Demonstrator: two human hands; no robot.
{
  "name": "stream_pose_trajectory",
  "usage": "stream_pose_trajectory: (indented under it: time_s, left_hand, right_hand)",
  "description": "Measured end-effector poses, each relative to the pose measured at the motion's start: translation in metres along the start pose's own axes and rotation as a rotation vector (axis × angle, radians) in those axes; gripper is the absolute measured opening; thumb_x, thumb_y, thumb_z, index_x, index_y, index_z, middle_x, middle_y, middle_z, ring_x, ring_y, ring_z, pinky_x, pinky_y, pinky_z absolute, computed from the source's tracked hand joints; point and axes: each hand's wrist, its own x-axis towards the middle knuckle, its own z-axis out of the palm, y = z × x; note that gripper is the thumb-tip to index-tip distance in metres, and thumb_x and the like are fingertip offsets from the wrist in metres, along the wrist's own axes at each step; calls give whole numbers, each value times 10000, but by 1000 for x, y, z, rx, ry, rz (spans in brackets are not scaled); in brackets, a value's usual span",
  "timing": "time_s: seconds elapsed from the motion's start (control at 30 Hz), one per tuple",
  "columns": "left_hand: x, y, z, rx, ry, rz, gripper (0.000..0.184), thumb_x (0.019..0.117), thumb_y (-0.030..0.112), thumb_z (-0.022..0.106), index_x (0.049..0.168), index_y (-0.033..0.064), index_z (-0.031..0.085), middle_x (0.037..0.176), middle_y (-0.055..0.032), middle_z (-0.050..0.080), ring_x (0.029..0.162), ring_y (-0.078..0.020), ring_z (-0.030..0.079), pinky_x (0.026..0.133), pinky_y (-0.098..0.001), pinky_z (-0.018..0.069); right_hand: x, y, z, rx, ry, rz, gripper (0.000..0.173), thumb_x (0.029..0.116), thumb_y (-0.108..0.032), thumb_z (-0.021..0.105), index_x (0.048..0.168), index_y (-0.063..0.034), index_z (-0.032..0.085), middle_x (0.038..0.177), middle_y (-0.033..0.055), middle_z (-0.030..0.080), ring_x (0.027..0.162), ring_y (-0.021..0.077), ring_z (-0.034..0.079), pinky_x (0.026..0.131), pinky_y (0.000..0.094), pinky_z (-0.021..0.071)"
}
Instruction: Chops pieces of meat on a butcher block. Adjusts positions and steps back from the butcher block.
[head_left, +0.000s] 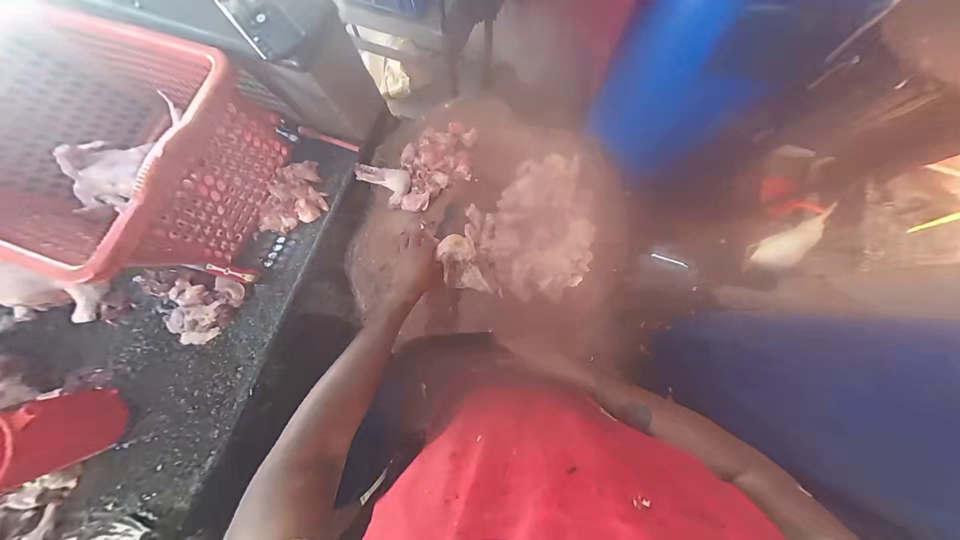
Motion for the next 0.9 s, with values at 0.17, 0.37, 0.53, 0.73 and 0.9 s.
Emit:
stream_pose_trajectory:
  time_s: [0.17,0.37,0.53,0.73,0.9]
  left_hand:
    - [-43,78,-70,-94,124,28,198,963,149,702,1143,66,694,1072,-203,710,980,-426,691,832,-670,528]
    - [-111,42,-91,-1185,-20,-389,316,1082,279,433,1242,96,635,759,-20,680,584,-128,644,572,-298,587]
    - [-162,30,-8,-1744,-163,-612,282,1090,238,340,1011,118,583,623,21,571,488,-73,556,477,-228,519]
    - [-176,24,61,-1682,28,-900,170,1088,220,429,1085,86,534,637,22,530,487,-84,498,459,-238,460]
    - [-182,14,61,-1701,-27,-854,193,1092,227,421,1080,73,537,652,6,559,487,-91,521,448,-237,466]
  right_hand:
    - [3,23,-11,460,-119,-91,460,1081,-387,492,1406,-65,539,1129,194,660,1000,306,653,911,537,518]
    - [-21,80,-21,746,198,149,476,1076,-431,459,1350,-62,581,962,133,657,831,233,644,794,472,553]
    - [-22,104,-29,717,240,197,422,1116,-371,369,1209,-44,617,731,23,530,591,132,517,583,345,495]
    - [-20,11,-93,526,457,-186,484,1112,-374,260,1151,-36,605,723,-17,510,578,96,494,553,304,477]
    - [-45,-118,-147,748,566,-829,609,964,-767,343,1101,-221,574,720,-130,489,580,-22,467,516,178,441]
